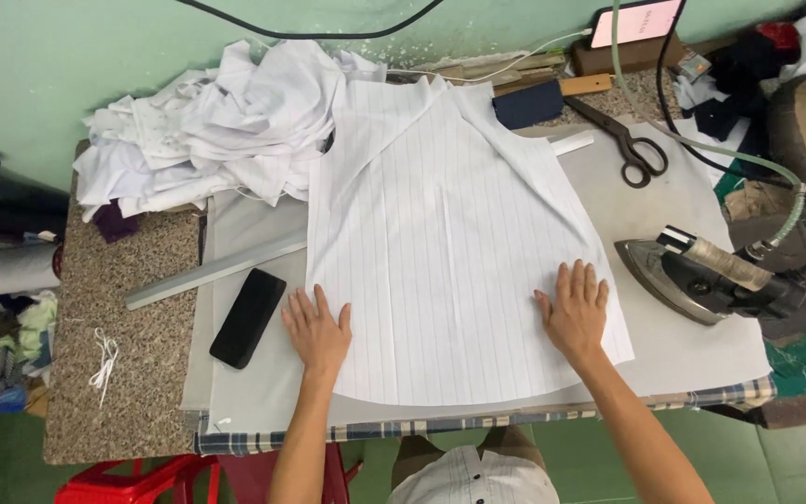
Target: The person irons a white striped shirt on a work table using a steam iron, then trims the shirt's edges with scissors. The person repeatedly smooths the fabric, irons different sections, and cuts along the side seams and bottom hem.
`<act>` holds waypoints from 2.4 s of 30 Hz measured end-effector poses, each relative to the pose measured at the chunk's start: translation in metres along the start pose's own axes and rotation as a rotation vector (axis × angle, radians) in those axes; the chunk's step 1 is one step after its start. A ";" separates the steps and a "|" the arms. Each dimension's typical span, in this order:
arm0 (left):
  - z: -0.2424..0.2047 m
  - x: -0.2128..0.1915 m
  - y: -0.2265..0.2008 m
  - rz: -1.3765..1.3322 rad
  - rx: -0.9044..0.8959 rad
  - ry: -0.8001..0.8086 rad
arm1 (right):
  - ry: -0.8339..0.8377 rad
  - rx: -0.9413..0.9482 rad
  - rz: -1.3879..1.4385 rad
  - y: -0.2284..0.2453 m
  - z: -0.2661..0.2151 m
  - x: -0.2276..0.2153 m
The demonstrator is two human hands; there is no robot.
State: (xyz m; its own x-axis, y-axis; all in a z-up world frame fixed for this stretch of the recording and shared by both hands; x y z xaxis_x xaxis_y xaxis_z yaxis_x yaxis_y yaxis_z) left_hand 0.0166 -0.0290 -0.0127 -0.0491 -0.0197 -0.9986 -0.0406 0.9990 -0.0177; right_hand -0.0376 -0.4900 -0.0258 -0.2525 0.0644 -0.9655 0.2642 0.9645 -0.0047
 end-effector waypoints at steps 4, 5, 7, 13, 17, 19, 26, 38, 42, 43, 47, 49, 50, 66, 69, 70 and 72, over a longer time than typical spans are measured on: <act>-0.028 -0.019 -0.046 -0.117 0.161 0.105 | -0.264 -0.129 -0.028 0.025 -0.033 0.012; -0.036 -0.012 -0.053 -0.161 0.182 0.175 | -0.213 -0.152 0.044 0.026 -0.035 0.023; -0.048 0.008 -0.059 -0.201 0.247 0.254 | -0.164 -0.130 0.120 0.014 -0.045 0.037; -0.044 0.038 -0.046 -0.083 0.203 0.242 | -0.350 -0.127 0.130 -0.068 -0.075 -0.006; -0.053 0.042 -0.069 -0.064 0.209 0.200 | -0.520 -0.068 -0.204 -0.164 -0.077 -0.075; -0.061 0.034 -0.120 -0.020 0.191 0.150 | -0.555 -0.087 -0.381 -0.205 -0.063 -0.091; -0.110 -0.012 -0.392 0.072 0.393 0.645 | -0.323 -0.453 -0.445 -0.274 -0.021 -0.063; -0.208 0.004 -0.462 -0.137 0.793 0.076 | 0.438 -0.373 0.405 -0.222 0.077 -0.112; -0.177 0.005 -0.351 -0.100 0.397 0.046 | 0.533 -0.161 0.482 -0.228 0.066 -0.096; -0.170 0.005 -0.327 -0.100 0.405 0.035 | 0.519 -0.159 0.484 -0.217 0.048 -0.111; -0.137 0.019 -0.252 -0.279 0.223 0.071 | 0.522 -0.231 0.382 -0.169 -0.024 -0.146; -0.115 0.013 -0.241 -0.279 0.251 0.070 | 0.513 -0.263 0.362 -0.130 -0.050 -0.148; -0.108 0.012 -0.238 -0.278 0.248 0.189 | 0.511 -0.252 0.293 -0.109 -0.061 -0.143; -0.142 0.027 0.157 -0.301 -0.129 -0.358 | 0.401 -0.736 -0.024 0.339 -0.146 -0.078; -0.145 0.040 0.160 -0.517 -0.103 -0.482 | 0.371 -0.843 -0.030 0.399 -0.150 -0.075; -0.148 0.041 0.163 -0.514 -0.116 -0.481 | 0.377 -0.854 -0.034 0.413 -0.150 -0.074; -0.159 0.031 0.170 -0.657 -0.079 -0.698 | 0.352 -0.907 -0.070 0.441 -0.152 -0.074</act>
State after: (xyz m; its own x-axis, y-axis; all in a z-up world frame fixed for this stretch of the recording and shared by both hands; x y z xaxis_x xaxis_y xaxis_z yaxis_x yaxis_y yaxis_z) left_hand -0.1502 0.1343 -0.0385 0.6116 -0.5209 -0.5955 0.0834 0.7910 -0.6062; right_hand -0.0436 -0.0307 0.0831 -0.5431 -0.0700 -0.8368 -0.5420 0.7903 0.2857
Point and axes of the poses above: each hand's wrist, its own z-axis towards the middle knuckle, its own x-axis out of the palm, y = z × x, the point moved 6 cm from there along z, towards the middle knuckle, and after that the axes turned 9 degrees about y, right-handed, at the moved point
